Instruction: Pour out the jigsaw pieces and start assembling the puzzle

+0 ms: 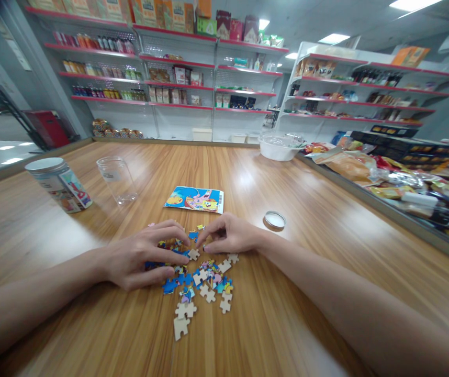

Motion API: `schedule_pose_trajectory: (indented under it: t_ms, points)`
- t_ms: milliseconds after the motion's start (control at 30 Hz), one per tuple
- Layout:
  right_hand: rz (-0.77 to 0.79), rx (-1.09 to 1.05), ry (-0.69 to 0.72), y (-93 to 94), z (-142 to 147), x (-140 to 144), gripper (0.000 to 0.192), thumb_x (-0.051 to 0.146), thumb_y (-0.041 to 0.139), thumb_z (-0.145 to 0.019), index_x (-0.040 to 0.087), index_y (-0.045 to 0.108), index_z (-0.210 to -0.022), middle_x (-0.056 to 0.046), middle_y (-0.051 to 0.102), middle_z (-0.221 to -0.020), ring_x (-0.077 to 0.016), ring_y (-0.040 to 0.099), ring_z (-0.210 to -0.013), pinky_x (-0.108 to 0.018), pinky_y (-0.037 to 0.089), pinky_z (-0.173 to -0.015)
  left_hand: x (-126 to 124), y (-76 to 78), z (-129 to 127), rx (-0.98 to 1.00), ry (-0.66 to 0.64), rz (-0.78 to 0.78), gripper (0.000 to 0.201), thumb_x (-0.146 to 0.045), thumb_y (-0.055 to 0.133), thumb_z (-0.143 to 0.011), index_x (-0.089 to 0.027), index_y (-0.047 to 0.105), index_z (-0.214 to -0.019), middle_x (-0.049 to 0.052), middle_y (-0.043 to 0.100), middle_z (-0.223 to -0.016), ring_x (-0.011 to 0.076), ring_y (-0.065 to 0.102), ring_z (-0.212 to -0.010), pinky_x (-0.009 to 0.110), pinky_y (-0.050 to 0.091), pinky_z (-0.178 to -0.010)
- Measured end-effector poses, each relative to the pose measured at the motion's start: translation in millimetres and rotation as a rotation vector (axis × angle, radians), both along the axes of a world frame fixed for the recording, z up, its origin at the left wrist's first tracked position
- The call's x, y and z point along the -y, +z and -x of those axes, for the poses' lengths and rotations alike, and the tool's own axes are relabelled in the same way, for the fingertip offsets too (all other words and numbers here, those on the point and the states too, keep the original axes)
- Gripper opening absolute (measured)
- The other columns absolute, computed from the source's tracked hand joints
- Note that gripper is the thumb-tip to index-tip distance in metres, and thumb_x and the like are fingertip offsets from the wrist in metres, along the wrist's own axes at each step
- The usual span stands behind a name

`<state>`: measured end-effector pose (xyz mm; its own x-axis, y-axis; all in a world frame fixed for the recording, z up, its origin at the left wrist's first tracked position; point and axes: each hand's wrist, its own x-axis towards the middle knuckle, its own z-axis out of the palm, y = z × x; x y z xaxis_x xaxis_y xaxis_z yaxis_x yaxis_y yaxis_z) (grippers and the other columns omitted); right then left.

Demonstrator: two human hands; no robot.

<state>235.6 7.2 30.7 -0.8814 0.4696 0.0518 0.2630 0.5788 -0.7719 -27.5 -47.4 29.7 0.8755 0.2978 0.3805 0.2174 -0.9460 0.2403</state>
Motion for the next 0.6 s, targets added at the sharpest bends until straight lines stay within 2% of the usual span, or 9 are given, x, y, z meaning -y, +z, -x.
schedule_pose_trajectory:
  t_ms: [67,200,333,467,600]
  points:
    - [-0.043,0.026,-0.019,-1.9,2.3,1.9,0.033,0.036,0.072,-0.082,0.013,0.077,-0.104,0.002,0.056,-0.055,-0.0068,0.040,-0.049,-0.019,0.029,-0.046,-0.6,0.0,-0.1,0.007,-0.003,0.016,0.024,-0.027,0.057,-0.093,-0.020,0.069,-0.112,0.013,0.062,-0.118,0.0254,0.057,-0.107,0.043,0.048,-0.093]
    - [-0.119,0.087,-0.002,-4.0,5.8,4.5,0.029,0.040,0.073,-0.082,0.019,0.079,-0.100,0.000,0.063,-0.060,-0.0071,0.042,-0.051,-0.020,0.031,-0.049,-1.2,-0.6,-0.4,0.032,-0.018,0.028,0.022,-0.025,0.058,-0.092,-0.018,0.069,-0.109,0.013,0.063,-0.114,0.0243,0.058,-0.103,0.043,0.049,-0.092]
    - [-0.131,0.050,0.002,-6.5,6.9,4.0,0.028,0.040,0.073,-0.083,0.019,0.080,-0.099,-0.002,0.068,-0.065,-0.0080,0.046,-0.053,-0.020,0.034,-0.051,-1.2,-1.8,0.0,0.051,-0.010,0.002,0.020,-0.025,0.057,-0.091,-0.018,0.068,-0.107,0.013,0.064,-0.112,0.0245,0.057,-0.101,0.043,0.049,-0.093]
    - [-0.187,0.008,0.011,-8.7,7.0,3.5,0.028,0.037,0.074,-0.082,0.018,0.079,-0.101,-0.001,0.066,-0.062,-0.0068,0.042,-0.049,-0.019,0.031,-0.048,-0.6,-1.7,-0.1,0.038,-0.014,-0.007,0.026,-0.025,0.059,-0.090,-0.016,0.066,-0.113,0.014,0.063,-0.110,0.0252,0.057,-0.101,0.044,0.049,-0.091]
    - [-0.212,0.017,0.024,-9.1,6.8,3.6,0.026,0.034,0.074,-0.083,0.018,0.078,-0.104,-0.002,0.072,-0.068,-0.0073,0.049,-0.050,-0.019,0.035,-0.049,1.6,1.8,-0.7,-0.033,-0.015,0.003,0.030,-0.025,0.059,-0.089,-0.022,0.067,-0.118,0.014,0.059,-0.117,0.0270,0.056,-0.106,0.046,0.048,-0.092]
